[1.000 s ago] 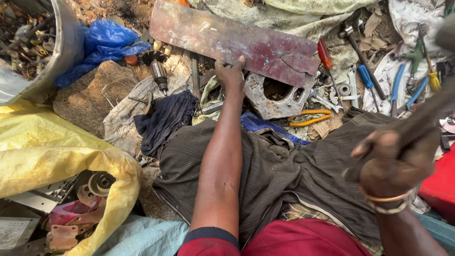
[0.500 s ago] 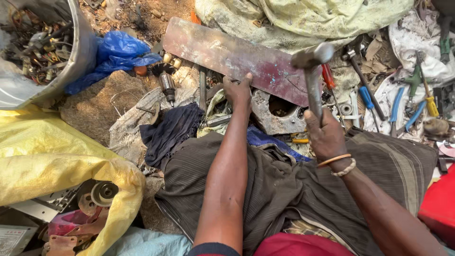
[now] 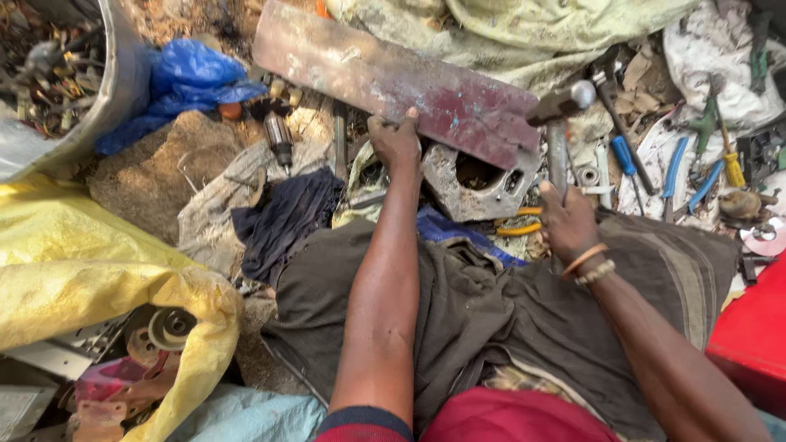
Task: The person sits on the ground and uses a hammer to repeatedly strike a metal piece placed on a metal block. They adjust the metal piece and continue hammering throughout the clip.
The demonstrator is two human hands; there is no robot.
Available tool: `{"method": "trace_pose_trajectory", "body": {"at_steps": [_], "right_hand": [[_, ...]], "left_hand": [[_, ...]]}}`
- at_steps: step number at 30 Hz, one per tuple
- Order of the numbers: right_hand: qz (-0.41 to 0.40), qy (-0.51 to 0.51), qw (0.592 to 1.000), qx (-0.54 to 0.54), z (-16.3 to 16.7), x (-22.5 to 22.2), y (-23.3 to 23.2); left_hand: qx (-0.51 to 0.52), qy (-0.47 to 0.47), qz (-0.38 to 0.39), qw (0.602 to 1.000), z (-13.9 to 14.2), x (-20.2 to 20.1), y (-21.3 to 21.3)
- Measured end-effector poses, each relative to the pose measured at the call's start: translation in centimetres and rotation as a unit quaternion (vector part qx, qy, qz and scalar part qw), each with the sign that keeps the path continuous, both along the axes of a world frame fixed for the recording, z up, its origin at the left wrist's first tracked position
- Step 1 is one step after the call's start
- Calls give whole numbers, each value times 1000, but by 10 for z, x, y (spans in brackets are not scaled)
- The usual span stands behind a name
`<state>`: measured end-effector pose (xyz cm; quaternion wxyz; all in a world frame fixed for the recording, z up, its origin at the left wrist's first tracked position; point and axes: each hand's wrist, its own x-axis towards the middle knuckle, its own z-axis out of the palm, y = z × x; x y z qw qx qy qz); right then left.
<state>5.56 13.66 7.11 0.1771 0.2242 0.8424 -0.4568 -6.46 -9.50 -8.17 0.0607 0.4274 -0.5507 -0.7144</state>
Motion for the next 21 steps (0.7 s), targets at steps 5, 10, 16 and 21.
{"method": "trace_pose_trajectory", "body": {"at_steps": [5,10,16,21], "right_hand": [[1,314,947,-68,50,15,32],[-12,445,896,-5,13,-4,13],[45,19,994,99,-37,21,11],[-81,33,996,-14,-43,7,55]], "left_hand": [[14,53,31,998,-15,1,3],[22,133,54,989,-39,-2,7],[-14,103,31,994,-27,-9,5],[-83,4,-9,997,-12,2,2]]}}
